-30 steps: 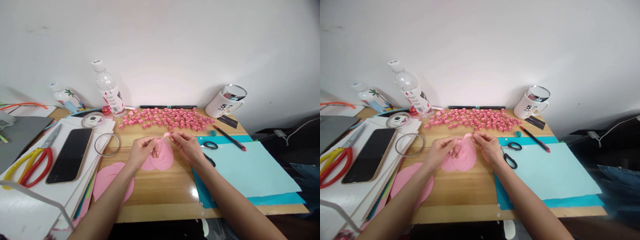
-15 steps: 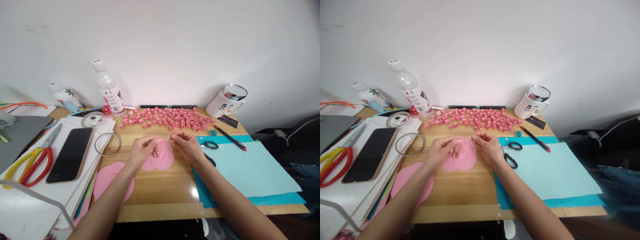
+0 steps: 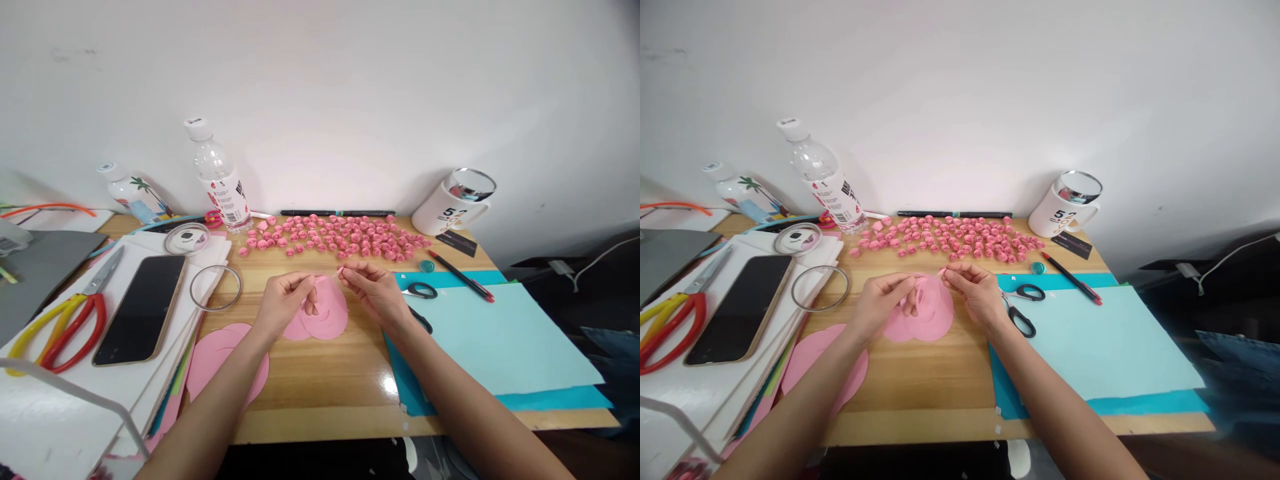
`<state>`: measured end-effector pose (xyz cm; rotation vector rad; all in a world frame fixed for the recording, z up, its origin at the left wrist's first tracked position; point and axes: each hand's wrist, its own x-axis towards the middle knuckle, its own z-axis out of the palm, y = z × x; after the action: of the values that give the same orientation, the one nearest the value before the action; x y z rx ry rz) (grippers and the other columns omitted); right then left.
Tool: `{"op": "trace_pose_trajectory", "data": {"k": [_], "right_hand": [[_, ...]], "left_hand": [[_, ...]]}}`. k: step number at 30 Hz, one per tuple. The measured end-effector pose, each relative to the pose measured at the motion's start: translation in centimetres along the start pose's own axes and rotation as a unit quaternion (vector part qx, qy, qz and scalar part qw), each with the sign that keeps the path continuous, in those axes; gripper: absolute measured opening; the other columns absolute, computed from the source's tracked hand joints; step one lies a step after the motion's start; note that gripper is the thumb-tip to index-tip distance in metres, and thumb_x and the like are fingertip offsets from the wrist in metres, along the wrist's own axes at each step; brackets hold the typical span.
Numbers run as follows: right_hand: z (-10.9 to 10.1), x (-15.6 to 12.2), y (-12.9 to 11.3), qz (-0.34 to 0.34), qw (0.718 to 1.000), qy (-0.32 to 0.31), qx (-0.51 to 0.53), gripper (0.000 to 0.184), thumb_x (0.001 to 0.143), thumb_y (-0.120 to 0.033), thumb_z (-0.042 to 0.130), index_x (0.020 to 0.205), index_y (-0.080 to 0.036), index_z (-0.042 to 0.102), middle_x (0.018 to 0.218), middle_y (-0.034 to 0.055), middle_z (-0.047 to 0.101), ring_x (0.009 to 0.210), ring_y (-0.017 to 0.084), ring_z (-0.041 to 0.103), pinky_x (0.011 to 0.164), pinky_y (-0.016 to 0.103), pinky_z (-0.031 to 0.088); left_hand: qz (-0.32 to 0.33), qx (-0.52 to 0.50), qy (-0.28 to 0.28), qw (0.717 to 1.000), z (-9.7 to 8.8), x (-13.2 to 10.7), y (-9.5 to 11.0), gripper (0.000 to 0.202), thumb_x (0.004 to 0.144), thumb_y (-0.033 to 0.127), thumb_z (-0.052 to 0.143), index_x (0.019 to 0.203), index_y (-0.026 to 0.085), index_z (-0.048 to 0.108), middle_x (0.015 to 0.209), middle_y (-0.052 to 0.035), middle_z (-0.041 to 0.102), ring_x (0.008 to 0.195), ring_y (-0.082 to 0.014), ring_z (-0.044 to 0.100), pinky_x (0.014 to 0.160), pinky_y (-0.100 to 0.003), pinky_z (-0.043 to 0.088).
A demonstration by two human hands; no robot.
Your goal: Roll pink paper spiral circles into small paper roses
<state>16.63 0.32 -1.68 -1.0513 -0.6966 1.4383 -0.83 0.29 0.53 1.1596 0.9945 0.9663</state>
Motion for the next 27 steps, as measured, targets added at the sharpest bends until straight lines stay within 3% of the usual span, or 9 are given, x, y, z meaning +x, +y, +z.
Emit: {"op": "trace_pose_trajectory", "data": {"k": [8, 17, 23, 27], "right_hand": [[0.16, -0.12, -0.05, -0.009, 1.000, -0.004, -0.004, 0.019, 0.054, -0.027, 0.084, 0.064, -0.021, 0.069, 0.062, -0.0038, 0.065, 0.058, 0.007, 0.056, 0.060, 0.019, 0.047], [0.32, -0.11, -0.33, 0.007, 1.000, -0.010, 0.004, 0.021, 0.055, -0.025, 0.083, 0.073, -0.021, 0.073, 0.081, 0.0013, 0.073, 0.067, 0.008, 0.062, 0.070, 0.020, 0.050], [0.22, -0.20, -0.31, 0.002, 1.000, -0.018, -0.002, 0.018, 0.056, -0.024, 0.082, 0.070, -0.020, 0.071, 0.072, -0.0012, 0.070, 0.066, 0.007, 0.061, 0.063, 0.017, 0.048], [0.17, -0.24, -0.28, -0.008, 0.999, -0.036, -0.006, 0.015, 0.057, -0.023, 0.082, 0.066, -0.021, 0.070, 0.063, -0.0041, 0.065, 0.056, 0.005, 0.056, 0.059, 0.017, 0.047]], "left_hand": [[-0.001, 0.001, -0.004, 1.000, -0.03, -0.06, -0.11, 0.025, 0.079, 0.028, 0.058, 0.059, 0.014, 0.057, 0.054, 0.0030, 0.054, 0.042, -0.0068, 0.048, 0.052, -0.023, 0.046], [0.001, -0.003, 0.001, 1.000, -0.05, 0.04, -0.10, 0.025, 0.079, 0.029, 0.058, 0.060, 0.013, 0.058, 0.052, 0.0028, 0.054, 0.042, -0.0071, 0.049, 0.052, -0.023, 0.047], [0.001, 0.012, -0.010, 1.000, -0.04, -0.03, -0.04, 0.021, 0.081, 0.028, 0.057, 0.068, 0.013, 0.060, 0.052, 0.0032, 0.054, 0.041, -0.0076, 0.050, 0.051, -0.024, 0.046], [0.009, 0.025, -0.022, 0.999, -0.06, -0.10, 0.07, 0.027, 0.082, 0.028, 0.055, 0.059, 0.013, 0.056, 0.052, 0.0024, 0.054, 0.042, -0.0083, 0.051, 0.051, -0.024, 0.046]]}}
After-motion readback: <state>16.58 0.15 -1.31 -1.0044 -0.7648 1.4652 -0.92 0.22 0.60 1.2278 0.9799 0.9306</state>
